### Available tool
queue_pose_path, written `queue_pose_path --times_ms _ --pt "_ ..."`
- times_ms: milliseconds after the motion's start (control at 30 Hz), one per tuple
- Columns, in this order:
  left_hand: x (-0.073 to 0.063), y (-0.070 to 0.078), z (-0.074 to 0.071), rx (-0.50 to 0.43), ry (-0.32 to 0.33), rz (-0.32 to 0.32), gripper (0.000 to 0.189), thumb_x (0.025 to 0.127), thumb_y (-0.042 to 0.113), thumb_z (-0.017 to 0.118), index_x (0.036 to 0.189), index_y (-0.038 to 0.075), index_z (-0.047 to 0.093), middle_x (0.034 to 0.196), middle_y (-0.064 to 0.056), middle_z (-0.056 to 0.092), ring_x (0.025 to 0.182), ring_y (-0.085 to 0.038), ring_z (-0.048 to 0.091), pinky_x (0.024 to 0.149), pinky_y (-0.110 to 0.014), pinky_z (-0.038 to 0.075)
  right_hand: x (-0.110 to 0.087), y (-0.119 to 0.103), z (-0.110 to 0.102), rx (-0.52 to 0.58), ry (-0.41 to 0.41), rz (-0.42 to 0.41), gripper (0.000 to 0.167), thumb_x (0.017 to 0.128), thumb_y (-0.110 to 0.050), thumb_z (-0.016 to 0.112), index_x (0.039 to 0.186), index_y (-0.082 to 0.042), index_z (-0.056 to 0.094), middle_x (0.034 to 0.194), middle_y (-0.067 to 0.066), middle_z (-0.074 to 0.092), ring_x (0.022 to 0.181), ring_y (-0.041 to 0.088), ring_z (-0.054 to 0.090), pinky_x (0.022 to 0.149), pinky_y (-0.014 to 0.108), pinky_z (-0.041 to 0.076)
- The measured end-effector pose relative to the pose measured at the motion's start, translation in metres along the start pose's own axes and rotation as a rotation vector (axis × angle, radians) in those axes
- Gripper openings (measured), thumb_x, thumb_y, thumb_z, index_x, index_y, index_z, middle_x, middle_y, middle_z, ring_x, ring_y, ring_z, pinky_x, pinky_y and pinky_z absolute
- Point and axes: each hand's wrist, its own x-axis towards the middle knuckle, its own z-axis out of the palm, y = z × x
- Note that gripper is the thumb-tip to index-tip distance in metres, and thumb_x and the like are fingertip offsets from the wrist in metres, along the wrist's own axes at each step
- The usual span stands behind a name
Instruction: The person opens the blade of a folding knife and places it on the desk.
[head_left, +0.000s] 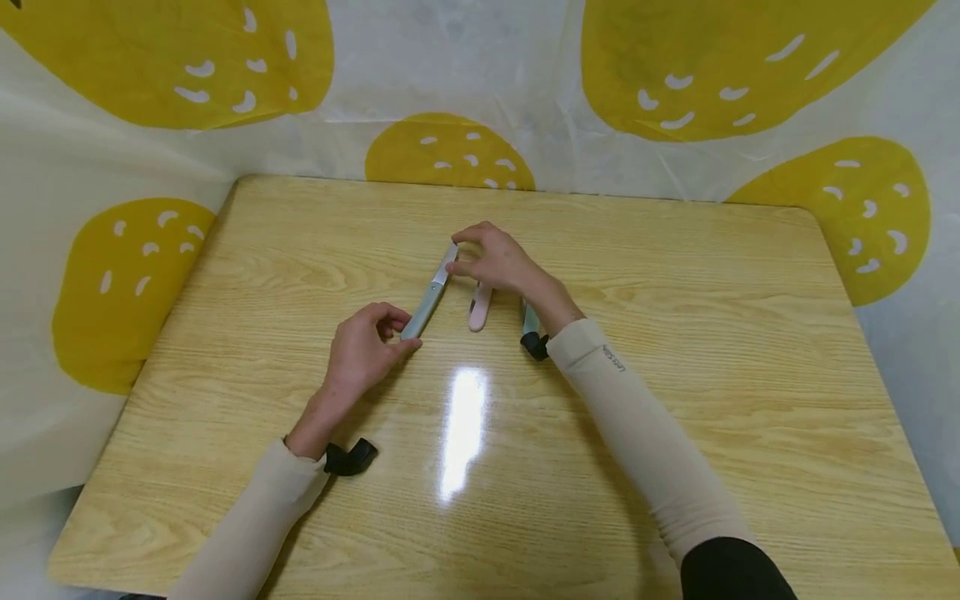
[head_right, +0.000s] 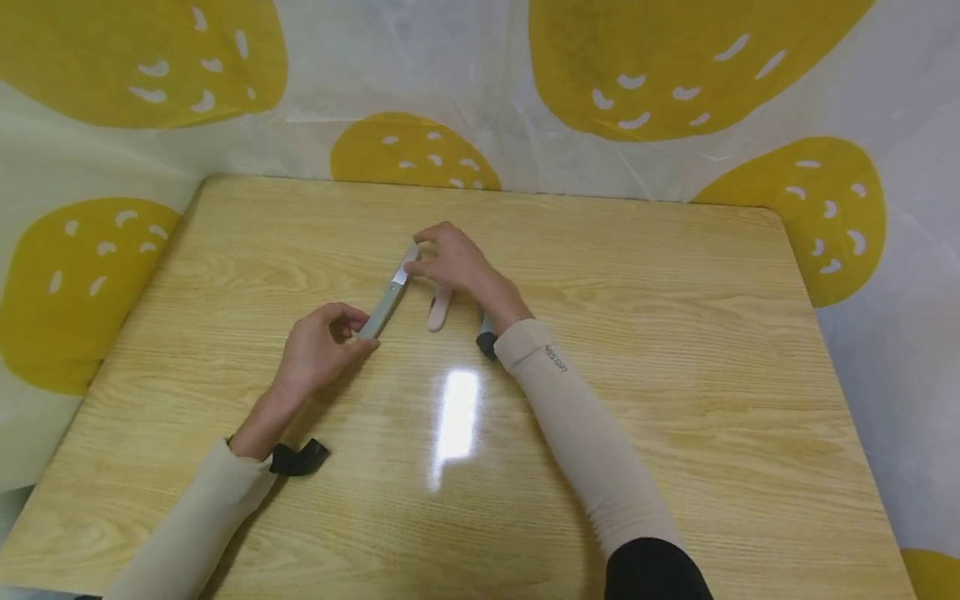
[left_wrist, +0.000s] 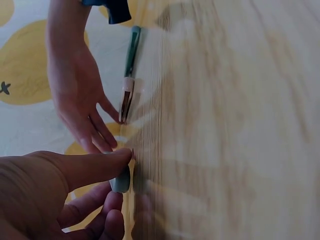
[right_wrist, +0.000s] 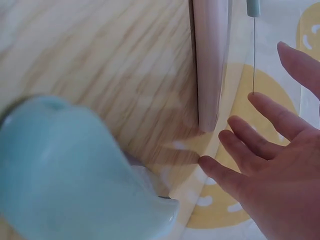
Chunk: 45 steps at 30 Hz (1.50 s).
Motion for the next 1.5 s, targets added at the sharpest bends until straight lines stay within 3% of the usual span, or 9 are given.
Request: queue_pose_path --times_ms 300,567,1000,1300,1500 --pt "-0.001 -0.001 0.0 0.027 -0.013 -0.01 0.031 0.084 0.018 0.089 0.108 0.006 0.075 0.098 -0.011 0.075 0.082 -0.025 0.062 0.073 -0.032 0.048 0.004 0.001 0.003 -0.033 -0.021 -0.007 0.06 0.098 -0.036 0.074 0.148 -0.007 0.058 0.155 0.018 0.049 0.146 0.033 0.044 0.122 0.045 0.037" --pt "0.0 0.0 0.001 0.037 -0.016 -0.007 0.031 0.084 0.02 0.089 0.109 0.007 0.075 0.097 -0.01 0.075 0.082 -0.024 0.061 0.072 -0.032 0.048 0.005 0.003 0.002 -0.073 -0.039 0.024 0.059 0.098 -0.038 0.072 0.149 -0.01 0.058 0.164 0.02 0.037 0.155 0.038 0.03 0.127 0.049 0.031" --pt "0.002 -0.001 0.002 0.052 -0.021 -0.004 0.033 0.085 0.02 0.089 0.111 0.006 0.075 0.096 -0.009 0.075 0.081 -0.023 0.061 0.07 -0.031 0.047 0.006 0.003 0.003 -0.148 -0.05 0.041 0.061 0.097 -0.036 0.073 0.149 -0.009 0.057 0.168 0.022 0.03 0.156 0.041 0.028 0.126 0.05 0.032" --pt "0.002 -0.001 0.004 0.086 -0.041 -0.024 0.033 0.086 0.023 0.087 0.112 0.007 0.075 0.094 -0.007 0.072 0.08 -0.022 0.058 0.071 -0.031 0.046 0.0 0.006 -0.001 -0.08 -0.088 0.044 0.068 0.099 -0.03 0.071 0.156 -0.004 0.046 0.172 0.018 0.025 0.159 0.038 0.024 0.131 0.047 0.023" --pt "0.002 -0.002 0.004 0.099 -0.036 -0.004 0.035 0.086 0.023 0.088 0.113 0.007 0.075 0.095 -0.007 0.071 0.079 -0.021 0.058 0.071 -0.03 0.046 -0.006 0.012 -0.011 -0.013 -0.07 0.06 0.059 0.101 -0.029 0.069 0.151 -0.003 0.052 0.168 0.017 0.035 0.157 0.035 0.03 0.13 0.047 0.026"
